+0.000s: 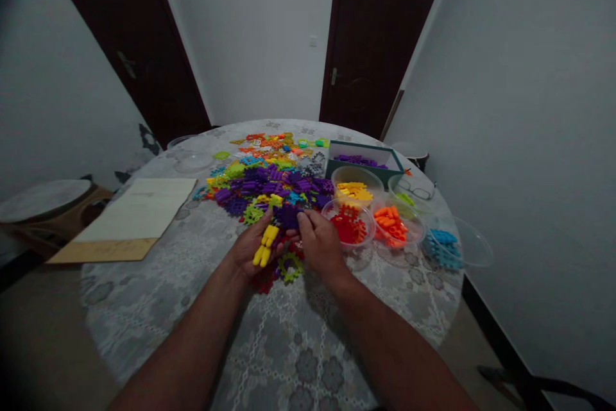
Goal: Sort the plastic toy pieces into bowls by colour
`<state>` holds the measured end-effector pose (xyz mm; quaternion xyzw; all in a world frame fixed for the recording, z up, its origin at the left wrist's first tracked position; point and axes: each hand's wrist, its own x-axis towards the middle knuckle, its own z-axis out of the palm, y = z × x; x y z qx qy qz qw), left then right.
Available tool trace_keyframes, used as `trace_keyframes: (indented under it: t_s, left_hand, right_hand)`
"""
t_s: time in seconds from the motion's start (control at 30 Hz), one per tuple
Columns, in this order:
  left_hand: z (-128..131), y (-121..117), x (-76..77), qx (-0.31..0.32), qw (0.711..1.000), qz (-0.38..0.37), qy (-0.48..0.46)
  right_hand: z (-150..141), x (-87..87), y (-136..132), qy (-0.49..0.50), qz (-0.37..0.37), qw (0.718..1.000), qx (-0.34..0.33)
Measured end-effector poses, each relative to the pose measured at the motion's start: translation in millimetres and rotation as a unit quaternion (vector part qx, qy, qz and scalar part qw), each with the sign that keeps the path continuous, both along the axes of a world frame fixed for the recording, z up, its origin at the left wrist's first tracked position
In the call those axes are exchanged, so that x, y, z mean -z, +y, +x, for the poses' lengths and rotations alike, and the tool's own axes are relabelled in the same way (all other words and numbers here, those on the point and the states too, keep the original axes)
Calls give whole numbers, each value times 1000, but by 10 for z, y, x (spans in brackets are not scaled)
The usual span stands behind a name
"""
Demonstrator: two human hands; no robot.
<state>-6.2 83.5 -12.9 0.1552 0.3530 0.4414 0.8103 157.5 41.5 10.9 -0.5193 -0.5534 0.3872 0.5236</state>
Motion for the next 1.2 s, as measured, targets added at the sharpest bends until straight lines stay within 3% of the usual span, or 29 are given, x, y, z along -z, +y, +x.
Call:
trace_keyframes:
  t_s: [0.13,0.23,0.43,0.57,0.63,0.77,0.87,0.97,1.1,1.2]
  left_hand:
    - [-6,-6,-6,-5,1000,13,25]
    - [-7,-9,-7,-21,999,9,35]
    - [-9,3,-1,-48,997,-7,59]
    - [5,-7,-17,-48,996,-2,77]
    - [11,-15,-26,-46,995,0,87]
    - [17,-22,-31,-42,995,8,95]
    - [20,-14,-22,-50,993,4,105]
    - [21,-2,-1,-55,993,4,104]
    - [16,10,32,-53,994,13,93]
    - [14,6,34,-51,994,12,93]
  right_hand:
    - [10,36,93,159,-89,983,-21]
    - [55,29,120,170,-103,980,-21]
    - [384,-259,44,-26,23,996,77]
    - [674,-401,48,-112,36,986,116]
    - [795,-411,76,-183,40,979,84]
    - [967,-393,170,-282,21,958,-42]
    - [1093,-418,354,-288,-31,955,-58]
    - [1270,-526,699,-244,-56,967,39]
    - [1461,-754,1180,-112,10,971,213]
    - [1398,-855,1243,-68,45,967,240]
